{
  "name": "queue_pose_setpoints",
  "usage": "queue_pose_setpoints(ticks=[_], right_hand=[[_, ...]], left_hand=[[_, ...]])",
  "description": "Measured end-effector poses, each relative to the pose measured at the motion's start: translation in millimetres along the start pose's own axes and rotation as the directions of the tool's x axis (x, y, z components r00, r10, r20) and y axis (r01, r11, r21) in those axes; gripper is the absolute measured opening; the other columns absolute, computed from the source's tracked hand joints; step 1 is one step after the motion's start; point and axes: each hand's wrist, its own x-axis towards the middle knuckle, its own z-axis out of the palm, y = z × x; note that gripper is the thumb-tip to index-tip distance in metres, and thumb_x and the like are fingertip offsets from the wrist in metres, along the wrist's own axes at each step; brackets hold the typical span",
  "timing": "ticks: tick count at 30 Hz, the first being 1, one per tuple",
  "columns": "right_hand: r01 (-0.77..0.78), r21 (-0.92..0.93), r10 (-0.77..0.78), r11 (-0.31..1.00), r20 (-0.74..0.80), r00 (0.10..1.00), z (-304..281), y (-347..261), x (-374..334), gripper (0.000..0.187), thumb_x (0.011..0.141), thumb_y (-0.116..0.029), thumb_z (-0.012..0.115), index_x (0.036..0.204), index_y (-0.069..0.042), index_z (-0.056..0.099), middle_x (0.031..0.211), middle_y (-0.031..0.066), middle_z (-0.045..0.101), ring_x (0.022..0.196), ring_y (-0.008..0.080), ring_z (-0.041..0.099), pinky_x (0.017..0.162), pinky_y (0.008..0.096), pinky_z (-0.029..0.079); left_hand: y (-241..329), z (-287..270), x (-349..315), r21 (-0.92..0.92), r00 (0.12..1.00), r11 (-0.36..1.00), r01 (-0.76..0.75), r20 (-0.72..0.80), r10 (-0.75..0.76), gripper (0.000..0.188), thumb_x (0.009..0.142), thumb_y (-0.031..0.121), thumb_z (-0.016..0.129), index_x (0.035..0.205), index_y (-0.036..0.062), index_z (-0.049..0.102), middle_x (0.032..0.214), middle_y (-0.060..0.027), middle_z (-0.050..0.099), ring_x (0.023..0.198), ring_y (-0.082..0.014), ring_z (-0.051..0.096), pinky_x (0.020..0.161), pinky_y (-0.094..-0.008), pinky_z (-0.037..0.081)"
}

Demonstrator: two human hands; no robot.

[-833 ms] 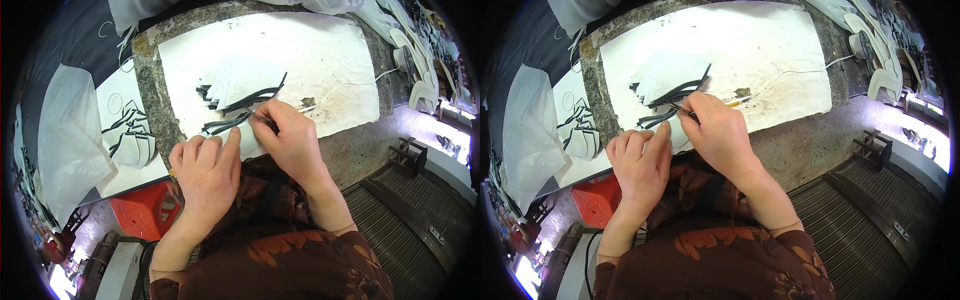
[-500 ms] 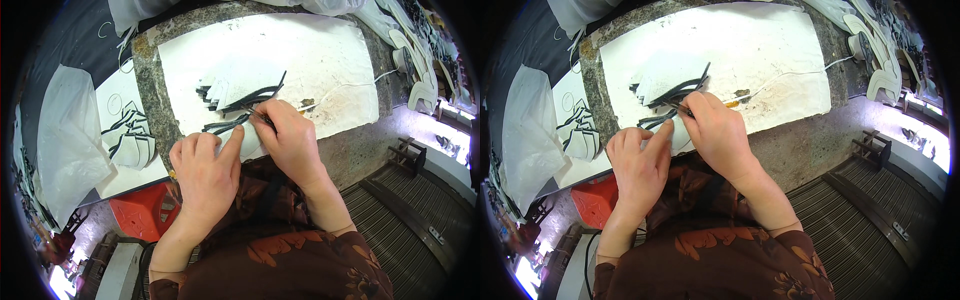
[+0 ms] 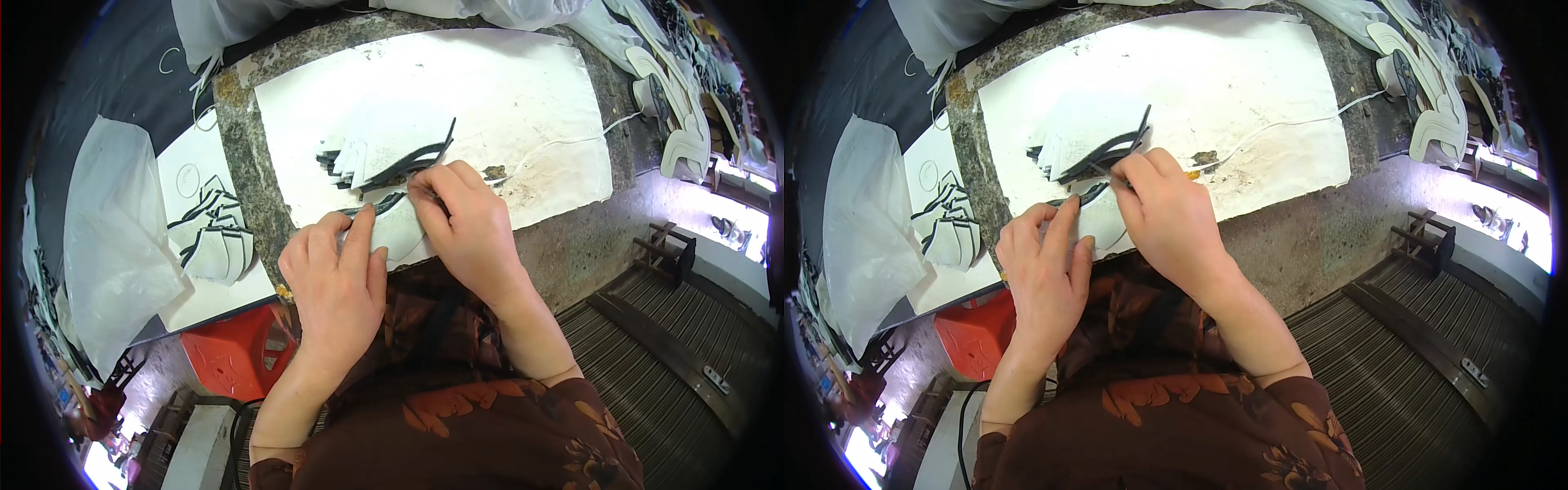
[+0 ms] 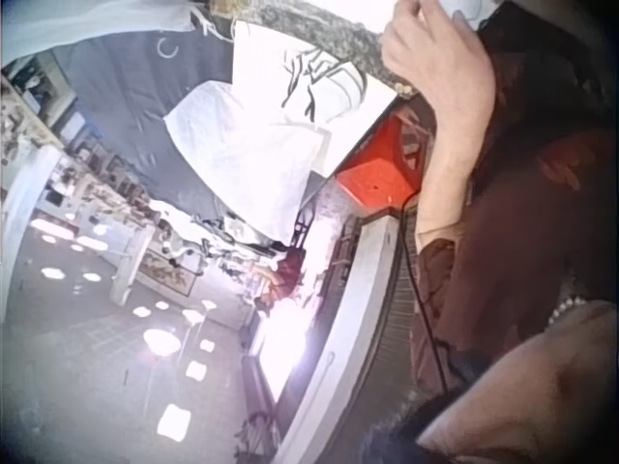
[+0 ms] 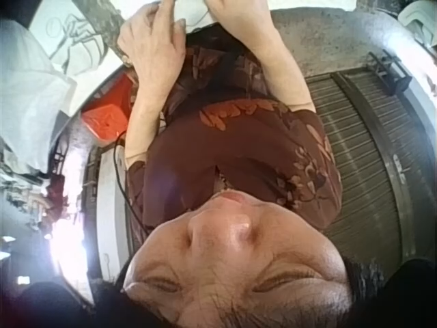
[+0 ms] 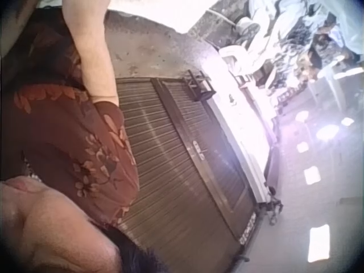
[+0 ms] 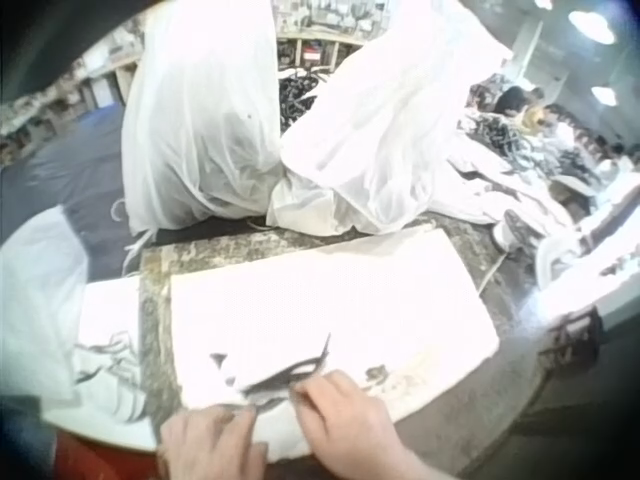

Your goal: Trimming excess material from shoe components using small clippers or nippers.

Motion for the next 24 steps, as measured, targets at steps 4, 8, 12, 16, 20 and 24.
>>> queue_pose_setpoints(ticks=[4,8,12,16,20,24], right_hand=[[-0.051,0.142,0.045,0.989,0.051,0.998,-11,9,-4,0.016,0.093,-0.014,0.070,0.105,-0.004,0.070,0.095,0.0136,0.066,0.085,0.0325,0.068,0.072,0.0379,0.055],[-0.055,0.256,0.027,0.965,0.113,0.993,-16,11,-5,0.019,0.089,-0.015,0.076,0.104,-0.004,0.074,0.096,0.0122,0.066,0.086,0.0265,0.068,0.075,0.0334,0.055],[-0.016,0.285,-0.009,0.958,0.087,0.996,-22,8,-9,0.018,0.085,-0.007,0.079,0.101,-0.002,0.075,0.094,0.0063,0.064,0.082,0.0147,0.061,0.073,0.0271,0.049],[-0.102,0.426,-0.006,0.899,0.247,0.969,-35,2,-12,0.013,0.084,-0.002,0.076,0.096,-0.003,0.073,0.095,0.0038,0.063,0.079,0.0116,0.057,0.070,0.0253,0.046],[-0.070,0.461,-0.107,0.885,0.346,0.932,-37,2,-15,0.015,0.084,0.000,0.074,0.099,-0.004,0.073,0.103,0.0039,0.063,0.083,0.0116,0.058,0.073,0.0260,0.046],[-0.010,0.494,-0.127,0.869,0.242,0.962,-40,-1,-17,0.020,0.086,-0.001,0.073,0.105,-0.006,0.075,0.108,0.0059,0.063,0.091,0.0143,0.060,0.078,0.0279,0.048]], left_hand=[[-2,4,-1,-0.043,1.000,0.999,-0.020,-0.021,0.019,0.048,0.085,0.010,0.076,0.131,0.0057,0.065,0.120,-0.0121,0.057,0.111,-0.0325,0.052,0.097,-0.0442,0.038],[-6,7,-3,-0.090,0.995,0.995,-0.051,-0.085,0.043,0.041,0.083,0.009,0.077,0.122,0.0077,0.065,0.120,-0.0107,0.059,0.111,-0.0321,0.053,0.096,-0.0436,0.038],[-9,5,1,-0.134,0.994,0.987,-0.088,-0.079,0.078,0.038,0.081,0.011,0.080,0.116,0.0105,0.065,0.108,-0.0052,0.064,0.107,-0.0302,0.055,0.095,-0.0431,0.038],[0,-20,10,-0.236,0.997,0.971,-0.048,0.040,0.059,0.031,0.080,0.012,0.082,0.109,0.0098,0.070,0.095,-0.0024,0.066,0.099,-0.0275,0.057,0.093,-0.0417,0.039],[-1,-33,20,-0.501,0.955,0.856,0.129,0.294,0.028,0.014,0.084,0.016,0.081,0.094,0.0089,0.074,0.084,-0.0018,0.066,0.089,-0.0240,0.058,0.090,-0.0398,0.040],[-15,-44,23,-0.495,0.654,0.567,0.658,0.749,-0.105,0.018,0.090,0.024,0.080,0.097,0.0087,0.075,0.092,-0.0013,0.073,0.093,-0.0189,0.061,0.092,-0.0409,0.040]])
